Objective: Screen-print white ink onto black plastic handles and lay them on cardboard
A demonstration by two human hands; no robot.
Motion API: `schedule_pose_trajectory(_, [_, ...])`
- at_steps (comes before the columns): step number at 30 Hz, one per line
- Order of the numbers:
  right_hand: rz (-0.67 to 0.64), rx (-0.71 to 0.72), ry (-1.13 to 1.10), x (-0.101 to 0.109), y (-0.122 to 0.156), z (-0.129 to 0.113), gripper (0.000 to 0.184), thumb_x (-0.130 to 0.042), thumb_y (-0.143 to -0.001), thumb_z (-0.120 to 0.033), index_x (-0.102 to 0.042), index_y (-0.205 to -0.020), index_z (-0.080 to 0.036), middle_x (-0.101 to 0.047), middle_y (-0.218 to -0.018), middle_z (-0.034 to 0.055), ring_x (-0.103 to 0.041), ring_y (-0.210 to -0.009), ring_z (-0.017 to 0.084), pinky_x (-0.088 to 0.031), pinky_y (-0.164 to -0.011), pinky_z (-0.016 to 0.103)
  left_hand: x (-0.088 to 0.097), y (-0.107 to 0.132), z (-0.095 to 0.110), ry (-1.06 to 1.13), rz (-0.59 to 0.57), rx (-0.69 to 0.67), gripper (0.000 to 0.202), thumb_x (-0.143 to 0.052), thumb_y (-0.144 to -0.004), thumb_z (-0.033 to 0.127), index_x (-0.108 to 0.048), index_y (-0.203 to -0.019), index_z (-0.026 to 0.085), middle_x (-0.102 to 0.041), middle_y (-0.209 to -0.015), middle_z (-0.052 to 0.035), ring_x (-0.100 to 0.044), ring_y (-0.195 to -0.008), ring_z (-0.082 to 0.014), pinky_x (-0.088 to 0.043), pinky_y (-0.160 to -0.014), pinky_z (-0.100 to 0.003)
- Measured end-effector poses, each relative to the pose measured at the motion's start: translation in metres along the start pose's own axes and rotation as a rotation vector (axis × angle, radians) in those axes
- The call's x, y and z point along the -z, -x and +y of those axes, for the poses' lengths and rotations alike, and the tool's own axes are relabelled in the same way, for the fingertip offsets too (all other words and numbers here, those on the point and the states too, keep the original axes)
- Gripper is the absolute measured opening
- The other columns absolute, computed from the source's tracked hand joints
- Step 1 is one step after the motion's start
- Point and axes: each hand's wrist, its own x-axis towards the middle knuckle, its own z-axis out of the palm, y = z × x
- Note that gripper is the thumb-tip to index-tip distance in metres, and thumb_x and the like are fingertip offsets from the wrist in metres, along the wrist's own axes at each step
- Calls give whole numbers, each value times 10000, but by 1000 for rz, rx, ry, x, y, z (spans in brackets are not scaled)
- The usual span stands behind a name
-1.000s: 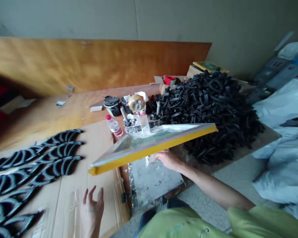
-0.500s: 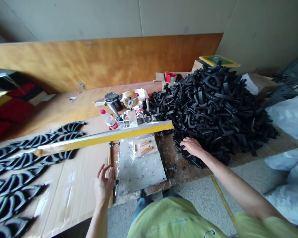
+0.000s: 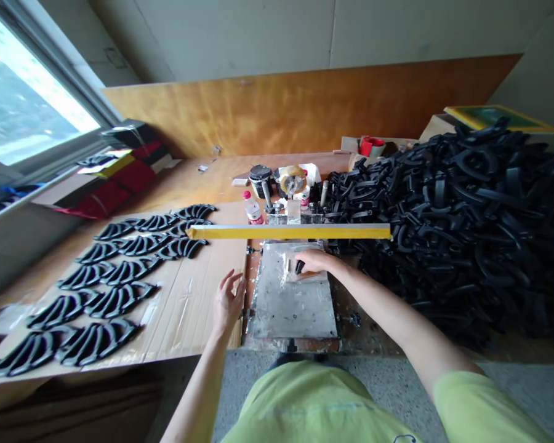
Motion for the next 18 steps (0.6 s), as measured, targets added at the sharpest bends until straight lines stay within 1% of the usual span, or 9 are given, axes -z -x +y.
schedule_pose_trajectory(2, [-8,-2,-50,-4,-20,-2,387,-696,-671,-126,-644,-1047,-201,-677,-786,-19,-606,-704,143,-384,-617,201,6,0,-1,29,-12,17,344,-511,-861,473,-655,-1060,232,-548,-1318,-73,-610,-1031,-207,-510,-893,-369])
schedule_pose_trajectory(4, [114,-54,-119,-13,-29,0,532,-662,-696,-81,-559,-1203,-204,-678,-795,-32,-610,-695,129,-409,-645,204,12,0,-3,77,-14,50,355,-524,-852,477,-657,-1062,224,-533,-1332,-82,-604,-1045,-212,-501,-908,-378])
schedule_pose_trajectory(6, [292,-79,-142,-26,-26,2,506,-608,-761,-83,-532,-1246,-205,-695,-916,10,-633,-800,142,-448,-738,240,19,-5,-1,162,5,78,373,-541,-836,488,-662,-1043,201,-533,-1325,-98,-600,-1053,-215,-500,-907,-372])
schedule_pose_trajectory(8, [434,-23,-104,-42,-18,2,413,-559,-835,-134,-554,-1242,-201,-662,-1129,77,-607,-1023,177,-445,-890,308,27,-18,11,275,23,108,399,-557,-822,501,-660,-1034,180,-582,-1248,-111,-602,-1042,-213,-510,-882,-351])
schedule_pose_trajectory(10, [492,58,-25,-59,-9,0,414,-559,-870,-224,-538,-1282,-185,-564,-1308,122,-501,-1220,216,-376,-1027,385,35,-38,34,428,13,135,434,-559,-818,513,-642,-1068,169,-650,-1085,-101,-627,-954,-193,-525,-825,-324])
schedule_pose_trajectory(13, [464,154,85,-75,-1,-5,538,-606,-855,-337,-482,-1347,-160,-438,-1425,153,-389,-1328,249,-288,-1106,449,43,-73,82,740,-41,156,487,-519,-833,538,-606,-1109,146,-649,-801,-37,-617,-693,-126,-536,-693,-278])
schedule_pose_trajectory(15, [438,202,121,-77,0,-7,547,-609,-853,-348,-483,-1349,-157,-413,-1441,155,-373,-1341,248,-281,-1114,451,45,-90,111,885,-101,162,526,-454,-852,571,-616,-1074,123,-584,-659,1,-564,-576,-101,-525,-615,-257])
schedule_pose_trajectory(16, [426,220,129,-75,2,-6,533,-608,-854,-339,-491,-1344,-163,-424,-1434,150,-378,-1338,243,-289,-1110,451,45,-94,122,910,-119,162,550,-429,-857,589,-629,-1045,112,-554,-617,10,-544,-548,-98,-517,-589,-250])
schedule_pose_trajectory(18, [437,206,135,-67,11,0,495,-615,-845,-310,-526,-1314,-177,-481,-1393,136,-416,-1312,239,-327,-1086,452,45,-94,132,903,-134,153,597,-410,-850,625,-650,-1005,100,-557,-617,0,-543,-548,-105,-507,-571,-249])
